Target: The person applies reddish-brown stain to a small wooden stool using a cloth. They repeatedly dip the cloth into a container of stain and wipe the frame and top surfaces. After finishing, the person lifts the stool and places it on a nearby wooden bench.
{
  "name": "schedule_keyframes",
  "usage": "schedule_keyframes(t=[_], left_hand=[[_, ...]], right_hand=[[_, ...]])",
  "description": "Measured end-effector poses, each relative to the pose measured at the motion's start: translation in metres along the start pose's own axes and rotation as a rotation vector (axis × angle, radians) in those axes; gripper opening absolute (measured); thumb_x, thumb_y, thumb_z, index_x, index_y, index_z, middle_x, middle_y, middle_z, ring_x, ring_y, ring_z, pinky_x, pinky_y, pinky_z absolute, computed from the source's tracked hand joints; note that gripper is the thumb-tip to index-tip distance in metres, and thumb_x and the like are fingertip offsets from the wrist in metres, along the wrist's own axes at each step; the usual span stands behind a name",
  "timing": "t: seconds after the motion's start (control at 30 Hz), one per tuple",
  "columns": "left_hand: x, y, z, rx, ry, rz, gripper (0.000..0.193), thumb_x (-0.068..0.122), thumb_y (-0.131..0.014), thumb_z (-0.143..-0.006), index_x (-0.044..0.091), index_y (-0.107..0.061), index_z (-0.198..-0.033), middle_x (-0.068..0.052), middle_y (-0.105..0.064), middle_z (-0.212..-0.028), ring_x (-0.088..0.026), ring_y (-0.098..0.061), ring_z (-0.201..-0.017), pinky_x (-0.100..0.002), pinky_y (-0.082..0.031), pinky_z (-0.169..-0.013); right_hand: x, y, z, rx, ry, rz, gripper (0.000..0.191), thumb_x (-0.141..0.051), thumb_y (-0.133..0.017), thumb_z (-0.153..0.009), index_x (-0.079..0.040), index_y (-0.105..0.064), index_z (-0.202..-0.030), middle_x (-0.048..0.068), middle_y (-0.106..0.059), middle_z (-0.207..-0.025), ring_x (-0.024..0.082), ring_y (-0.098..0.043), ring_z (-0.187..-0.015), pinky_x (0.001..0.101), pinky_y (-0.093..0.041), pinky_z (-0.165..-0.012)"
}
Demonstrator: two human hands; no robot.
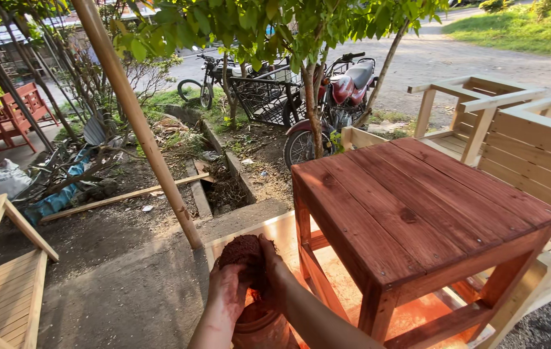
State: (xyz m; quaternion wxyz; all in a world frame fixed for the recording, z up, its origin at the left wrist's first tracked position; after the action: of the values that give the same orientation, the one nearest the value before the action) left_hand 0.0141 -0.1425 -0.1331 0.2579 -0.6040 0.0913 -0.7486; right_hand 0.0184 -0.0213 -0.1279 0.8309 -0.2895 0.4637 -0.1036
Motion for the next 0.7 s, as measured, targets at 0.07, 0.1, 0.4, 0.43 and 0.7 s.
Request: schedule_keyframes(t=[0.07,0.1,0.4,0.43,0.7], left_hand=[[-0.004,-0.006,0.011,0.051,0.118,0.076,0.029,-0.006,-0.059,-0.084,-0.011,-0.062,-0.113,-0.005,-0.054,-0.063,-0.018,-0.050,-0.053,-0.035,-0.061,-0.077],[-0.006,-0.005,0.016,0.041,0.144,0.063,0.032,-0.009,-0.055,-0.081,-0.008,-0.061,-0.113,-0.007,-0.062,-0.071,-0.020,-0.059,-0.065,-0.035,-0.060,-0.078],[-0.017,0.030,0.002,-0.095,0.247,0.025,0.038,0.006,-0.051,-0.074,-0.002,-0.047,-0.111,-0.017,-0.058,-0.095,-0.031,-0.060,-0.089,-0.059,-0.058,-0.088],[-0.015,0.034,0.007,-0.047,0.311,0.014,0.044,0.009,-0.049,-0.076,0.000,-0.052,-0.119,-0.017,-0.061,-0.102,-0.032,-0.061,-0.094,-0.063,-0.058,-0.093],[0.018,0.002,0.041,-0.005,0.441,0.080,0.081,0.066,-0.041,-0.093,0.013,-0.028,-0.152,-0.025,-0.039,-0.159,-0.049,-0.044,-0.143,-0.074,-0.041,-0.108]], right_hand=[[0.004,0.003,-0.008,-0.069,0.002,-0.126,0.068,-0.070,-0.053,-0.089,-0.008,-0.066,-0.113,0.010,-0.071,-0.100,0.029,-0.064,-0.097,0.0593,-0.048,-0.084],[0.007,0.005,-0.013,-0.088,0.015,-0.167,0.066,-0.066,-0.059,-0.089,-0.007,-0.068,-0.114,0.012,-0.073,-0.100,0.030,-0.067,-0.093,0.0550,-0.053,-0.085],[0.015,0.013,-0.019,0.071,0.029,-0.135,0.035,-0.016,-0.074,-0.084,-0.008,-0.065,-0.116,0.014,-0.071,-0.092,0.031,-0.070,-0.083,0.0491,-0.057,-0.072],[0.013,0.014,-0.016,0.142,0.006,-0.027,0.036,-0.014,-0.072,-0.081,-0.010,-0.064,-0.116,0.013,-0.070,-0.091,0.031,-0.068,-0.083,0.0511,-0.055,-0.071],[-0.004,-0.011,-0.003,-0.061,0.597,0.637,0.092,-0.008,-0.086,-0.067,-0.017,-0.038,-0.145,0.010,-0.059,-0.133,0.030,-0.058,-0.124,0.0428,-0.051,-0.107]])
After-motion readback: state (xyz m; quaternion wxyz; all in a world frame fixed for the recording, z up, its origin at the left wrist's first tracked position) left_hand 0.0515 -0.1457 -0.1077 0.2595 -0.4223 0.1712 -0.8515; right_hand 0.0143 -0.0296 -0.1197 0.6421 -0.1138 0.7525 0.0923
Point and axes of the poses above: each hand's wrist, its own z-axis away from the middle knuckle, its own y-axis out of the back of the hand, x = y × z, the point moved 4 cm from there along -z, towards the middle knuckle
